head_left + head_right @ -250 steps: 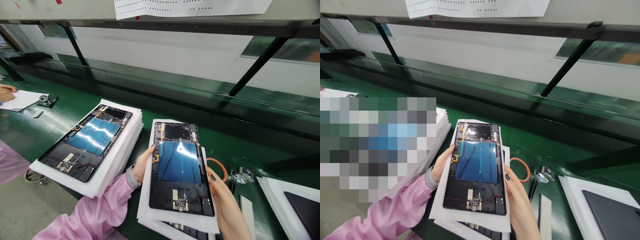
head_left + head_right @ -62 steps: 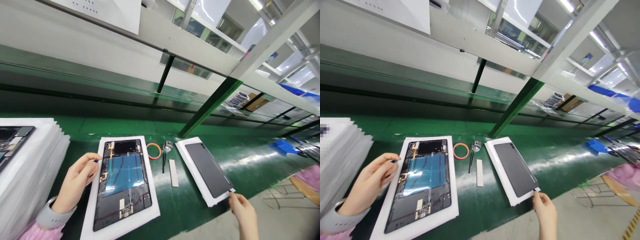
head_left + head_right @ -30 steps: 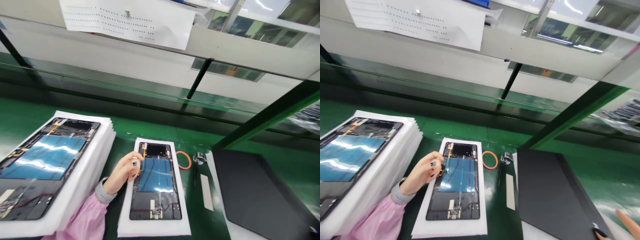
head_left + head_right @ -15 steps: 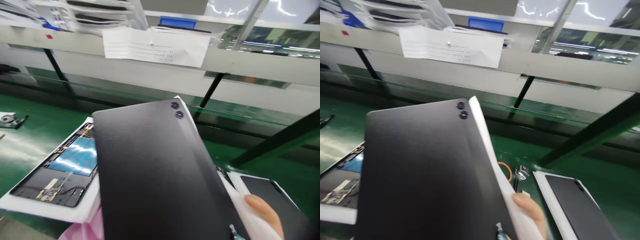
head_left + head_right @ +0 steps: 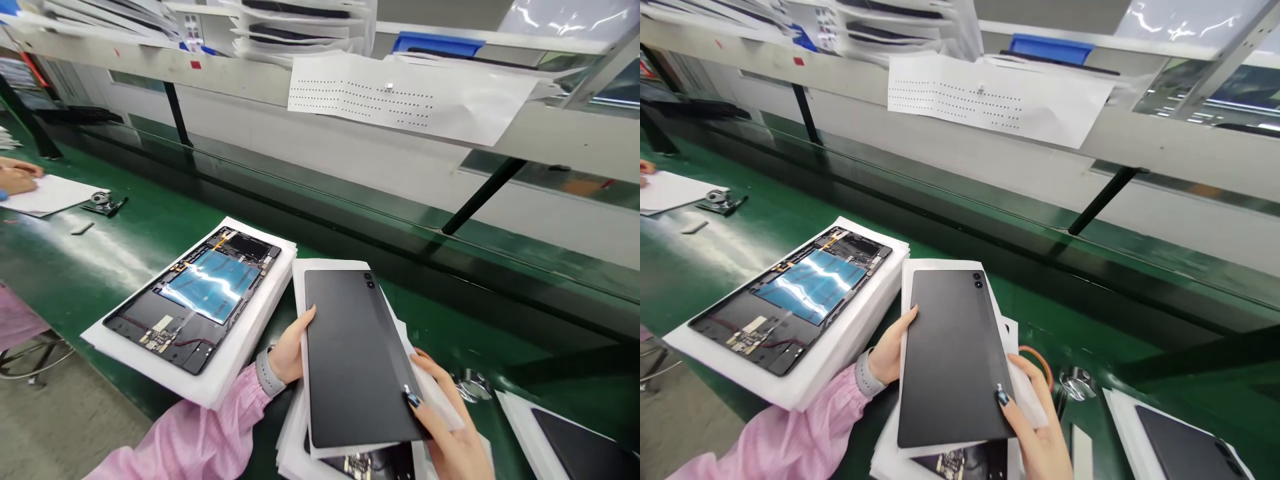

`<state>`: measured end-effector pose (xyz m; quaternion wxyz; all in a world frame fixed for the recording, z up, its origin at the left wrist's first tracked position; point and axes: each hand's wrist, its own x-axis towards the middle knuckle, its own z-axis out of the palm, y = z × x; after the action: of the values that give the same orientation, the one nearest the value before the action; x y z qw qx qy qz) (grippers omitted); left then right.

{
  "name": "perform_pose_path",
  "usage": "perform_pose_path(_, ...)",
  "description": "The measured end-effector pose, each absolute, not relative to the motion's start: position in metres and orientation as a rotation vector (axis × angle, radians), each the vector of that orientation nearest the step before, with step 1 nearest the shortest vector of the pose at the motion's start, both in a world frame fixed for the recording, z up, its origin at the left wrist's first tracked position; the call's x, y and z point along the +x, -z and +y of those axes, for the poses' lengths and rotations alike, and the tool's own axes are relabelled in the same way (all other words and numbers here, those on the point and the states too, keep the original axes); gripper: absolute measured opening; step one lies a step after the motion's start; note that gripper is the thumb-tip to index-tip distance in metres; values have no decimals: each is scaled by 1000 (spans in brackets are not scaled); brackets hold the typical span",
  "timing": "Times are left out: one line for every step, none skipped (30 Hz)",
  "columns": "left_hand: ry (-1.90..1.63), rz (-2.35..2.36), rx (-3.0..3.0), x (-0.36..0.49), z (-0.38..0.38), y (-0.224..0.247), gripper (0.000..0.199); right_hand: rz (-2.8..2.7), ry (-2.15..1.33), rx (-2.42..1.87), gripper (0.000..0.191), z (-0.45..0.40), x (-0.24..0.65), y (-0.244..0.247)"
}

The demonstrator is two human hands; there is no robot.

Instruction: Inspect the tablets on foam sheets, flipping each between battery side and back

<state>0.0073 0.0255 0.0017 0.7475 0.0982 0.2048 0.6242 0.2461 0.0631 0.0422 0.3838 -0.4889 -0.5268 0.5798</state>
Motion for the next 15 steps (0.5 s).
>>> perform_pose_path(-1359,475,190,7,26,-1,52,-1323,-1506,-1242,51,66,245,-45)
perform_pose_path(-1357,492,174,7,26,0,51,-1311,-1553,-1231,47,69,246,-46)
perform_pose_path(-1358,503,166,7,25,0,50,-1301,-1615,-1219,42,72,248,-47)
perform_pose_path(-1356,509,163,7,25,-1,50,-1290,-1681,-1209,38,74,250,-46)
perform_pose_path(-1351,513,167,8,25,-1,51,-1269,-1741,-1208,36,75,253,-44)
perform_pose_path(-1342,516,178,8,25,-2,53,-1233,-1782,-1215,35,76,255,-42)
perform_pose_path(-1330,514,196,8,24,-3,54,-1184,-1801,-1229,35,75,257,-39)
perform_pose_path(-1315,507,216,8,25,-3,57,-1132,-1810,-1247,36,74,258,-36)
perform_pose_path(-1300,497,239,9,25,-4,59,-1090,-1818,-1261,37,73,259,-33)
perform_pose_path(-1288,487,263,9,25,-5,61,-1067,-1832,-1273,38,71,259,-31)
perform_pose_path(-1279,478,286,10,25,-6,63,-1061,-1853,-1284,38,70,260,-29)
perform_pose_path(-1271,473,308,10,25,-6,65,-1070,-1874,-1291,37,69,261,-28)
perform_pose_path(-1264,473,328,10,26,-7,66,-1080,-1886,-1297,37,69,262,-26)
perform_pose_path(-1260,477,345,10,26,-8,68,-1084,-1898,-1302,36,70,264,-25)
perform_pose_path(-1260,483,358,10,26,-8,68,-1080,-1912,-1307,36,71,267,-23)
